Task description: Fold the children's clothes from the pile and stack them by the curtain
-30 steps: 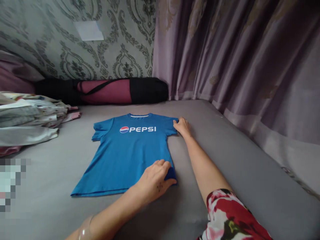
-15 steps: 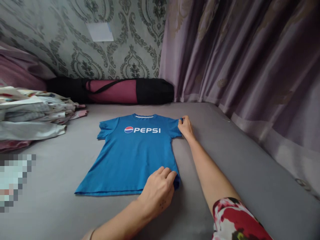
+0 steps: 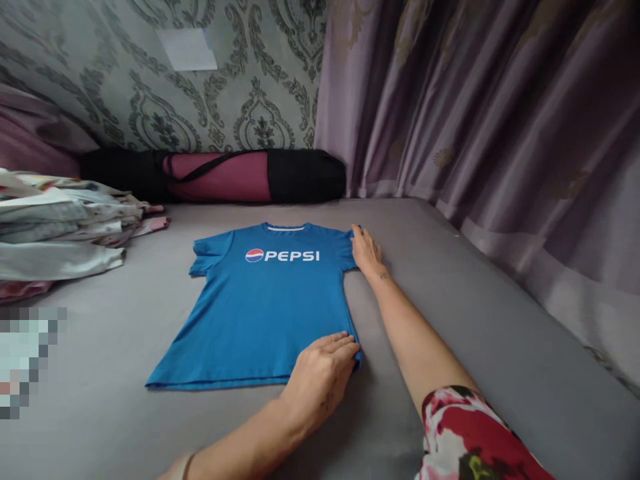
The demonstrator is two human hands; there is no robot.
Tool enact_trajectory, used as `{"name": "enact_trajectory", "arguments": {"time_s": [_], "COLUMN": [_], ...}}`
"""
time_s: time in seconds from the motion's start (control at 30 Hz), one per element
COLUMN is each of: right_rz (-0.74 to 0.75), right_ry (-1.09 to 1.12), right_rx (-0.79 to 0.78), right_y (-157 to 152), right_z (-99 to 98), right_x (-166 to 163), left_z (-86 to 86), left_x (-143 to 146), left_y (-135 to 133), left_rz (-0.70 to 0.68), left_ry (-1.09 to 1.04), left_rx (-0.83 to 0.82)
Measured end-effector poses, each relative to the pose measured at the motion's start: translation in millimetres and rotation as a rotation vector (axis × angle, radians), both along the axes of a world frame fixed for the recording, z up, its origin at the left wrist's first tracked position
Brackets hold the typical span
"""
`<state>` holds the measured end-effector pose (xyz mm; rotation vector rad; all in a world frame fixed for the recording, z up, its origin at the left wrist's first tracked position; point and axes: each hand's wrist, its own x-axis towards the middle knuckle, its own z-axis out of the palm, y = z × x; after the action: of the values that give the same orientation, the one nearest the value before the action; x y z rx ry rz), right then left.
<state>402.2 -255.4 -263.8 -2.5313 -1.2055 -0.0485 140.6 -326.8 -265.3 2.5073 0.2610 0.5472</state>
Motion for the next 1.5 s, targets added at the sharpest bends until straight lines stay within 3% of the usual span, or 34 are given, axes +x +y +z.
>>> {"name": "enact_trajectory", "arguments": {"time_s": [0.2, 0.43, 0.57, 0.67, 0.77, 1.03, 1.33, 1.5], "right_rz": [0.025, 0.041, 0.042, 0.047, 0.040, 0.029, 0.017, 0.009], "right_ry": [0.005, -0.007, -0.013, -0.024, -0.011, -0.032, -0.017, -0.023], "right_rx": [-0.009, -0.020, -0.041, -0.031, -0.031, -0.029, -0.025, -0.019], "right_y": [0.7, 3.1, 3.2, 3.4, 4.0, 2.6, 3.6, 2.8], "right_z": [-2.1, -5.8, -7.3, -8.5, -8.4, -6.3, -7.1, -5.3], "right_x": [7.8, 11.8, 13.8, 14.8, 14.8, 12.6, 15.1, 12.9], "left_z": [4.5, 0.0, 1.4, 7.4, 11.3, 9.4, 11.7, 9.6], "left_x": [-1.1, -4.1, -6.9, -7.9, -8.0, -8.0, -2.7, -1.7], "left_y": [-1.4, -8.0, -10.6, -11.1, -10.9, -11.1, -13.3, -14.2], "left_rz": [0.060, -0.044, -0.088, 0.026, 0.080, -0.037, -0.202, -0.225], "left_ry": [0.020, 0.006, 0.093, 0.159, 0.217, 0.033, 0.112, 0.131], "left_rx": [-0.089, -0.109, 0.007, 0.164, 0.213, 0.247, 0.260, 0.255]}}
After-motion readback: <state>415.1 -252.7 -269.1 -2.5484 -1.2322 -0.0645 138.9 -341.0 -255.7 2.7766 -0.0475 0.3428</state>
